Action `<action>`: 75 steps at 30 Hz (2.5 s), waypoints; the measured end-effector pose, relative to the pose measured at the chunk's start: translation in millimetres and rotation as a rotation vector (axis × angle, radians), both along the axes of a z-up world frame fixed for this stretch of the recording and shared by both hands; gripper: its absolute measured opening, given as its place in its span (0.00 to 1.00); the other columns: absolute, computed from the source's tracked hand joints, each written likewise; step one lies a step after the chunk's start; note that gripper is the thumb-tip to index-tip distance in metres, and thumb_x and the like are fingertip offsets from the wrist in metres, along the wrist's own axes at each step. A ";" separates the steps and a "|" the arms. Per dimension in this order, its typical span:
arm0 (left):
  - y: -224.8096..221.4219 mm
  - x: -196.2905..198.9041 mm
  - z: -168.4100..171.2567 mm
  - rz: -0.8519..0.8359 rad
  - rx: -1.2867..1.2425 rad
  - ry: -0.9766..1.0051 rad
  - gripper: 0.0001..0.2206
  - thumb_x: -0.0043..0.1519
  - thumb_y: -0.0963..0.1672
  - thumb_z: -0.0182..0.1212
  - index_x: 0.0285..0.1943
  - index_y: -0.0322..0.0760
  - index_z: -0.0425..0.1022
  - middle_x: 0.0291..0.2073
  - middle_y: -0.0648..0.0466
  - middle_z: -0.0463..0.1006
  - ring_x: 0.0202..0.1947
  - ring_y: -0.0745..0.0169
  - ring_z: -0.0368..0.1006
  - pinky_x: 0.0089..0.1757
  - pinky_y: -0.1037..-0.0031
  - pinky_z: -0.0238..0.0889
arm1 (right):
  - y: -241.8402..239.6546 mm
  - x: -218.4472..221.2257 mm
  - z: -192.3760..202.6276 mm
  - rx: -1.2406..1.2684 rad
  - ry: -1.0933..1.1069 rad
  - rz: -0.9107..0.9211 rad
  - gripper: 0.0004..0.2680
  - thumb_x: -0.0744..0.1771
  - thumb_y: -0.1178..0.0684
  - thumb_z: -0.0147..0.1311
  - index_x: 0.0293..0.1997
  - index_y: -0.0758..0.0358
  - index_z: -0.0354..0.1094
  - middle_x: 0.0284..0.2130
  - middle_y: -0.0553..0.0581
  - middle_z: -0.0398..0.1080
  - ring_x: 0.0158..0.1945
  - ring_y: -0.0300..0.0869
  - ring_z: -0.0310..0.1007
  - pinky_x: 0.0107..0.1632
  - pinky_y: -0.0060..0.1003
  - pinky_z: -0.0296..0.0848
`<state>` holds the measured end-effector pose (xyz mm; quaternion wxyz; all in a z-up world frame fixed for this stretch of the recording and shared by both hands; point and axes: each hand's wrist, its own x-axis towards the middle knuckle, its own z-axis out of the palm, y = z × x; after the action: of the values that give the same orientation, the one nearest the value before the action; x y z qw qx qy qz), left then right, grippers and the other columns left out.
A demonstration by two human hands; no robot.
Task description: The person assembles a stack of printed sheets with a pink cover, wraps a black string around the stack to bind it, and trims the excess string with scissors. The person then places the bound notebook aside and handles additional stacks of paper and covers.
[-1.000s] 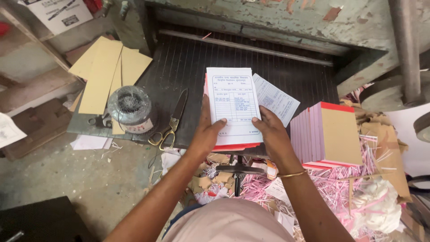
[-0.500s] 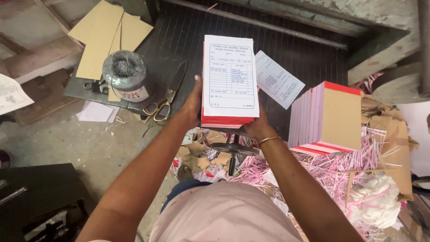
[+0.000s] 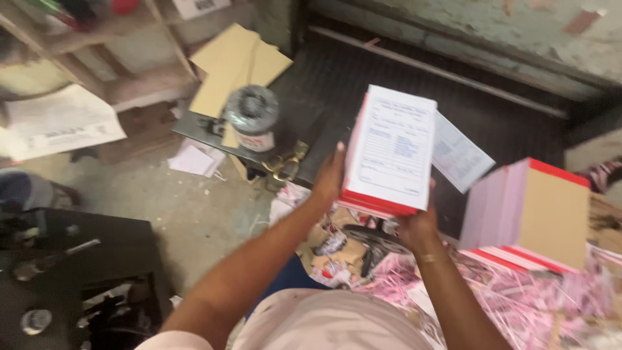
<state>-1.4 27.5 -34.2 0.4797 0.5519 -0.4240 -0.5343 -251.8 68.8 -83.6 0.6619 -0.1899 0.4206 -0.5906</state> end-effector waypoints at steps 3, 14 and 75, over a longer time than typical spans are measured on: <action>53.5 34.3 5.0 0.525 -0.297 -0.211 0.16 0.62 0.47 0.63 0.50 0.28 0.69 0.42 0.41 0.71 0.42 0.53 0.69 0.44 0.65 0.66 | 59.0 -1.6 -0.4 0.261 0.335 -0.161 0.17 0.72 0.36 0.33 0.54 0.52 0.65 0.42 0.49 0.71 0.39 0.34 0.74 0.40 0.33 0.73; 14.2 208.1 37.1 0.493 -0.074 -0.281 0.12 0.59 0.45 0.71 0.31 0.29 0.77 0.20 0.54 0.76 0.20 0.69 0.67 0.27 0.72 0.62 | 112.3 170.5 27.4 0.117 0.687 0.380 0.10 0.67 0.53 0.55 0.48 0.69 0.73 0.38 0.58 0.75 0.41 0.41 0.77 0.46 0.36 0.76; -25.7 76.8 32.3 -0.866 -0.322 -1.152 0.10 0.63 0.46 0.52 0.44 0.40 0.78 0.37 0.41 0.82 0.41 0.40 0.79 0.43 0.52 0.69 | -105.6 -70.6 -22.5 -0.192 1.640 0.609 0.14 0.66 0.44 0.52 0.45 0.63 0.76 0.42 0.68 0.77 0.46 0.59 0.77 0.47 0.48 0.75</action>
<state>75.4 1.8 -1.9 0.0022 0.4510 -0.8617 -0.2326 -322.4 -36.9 -106.1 0.2609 -0.7131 0.6431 -0.0989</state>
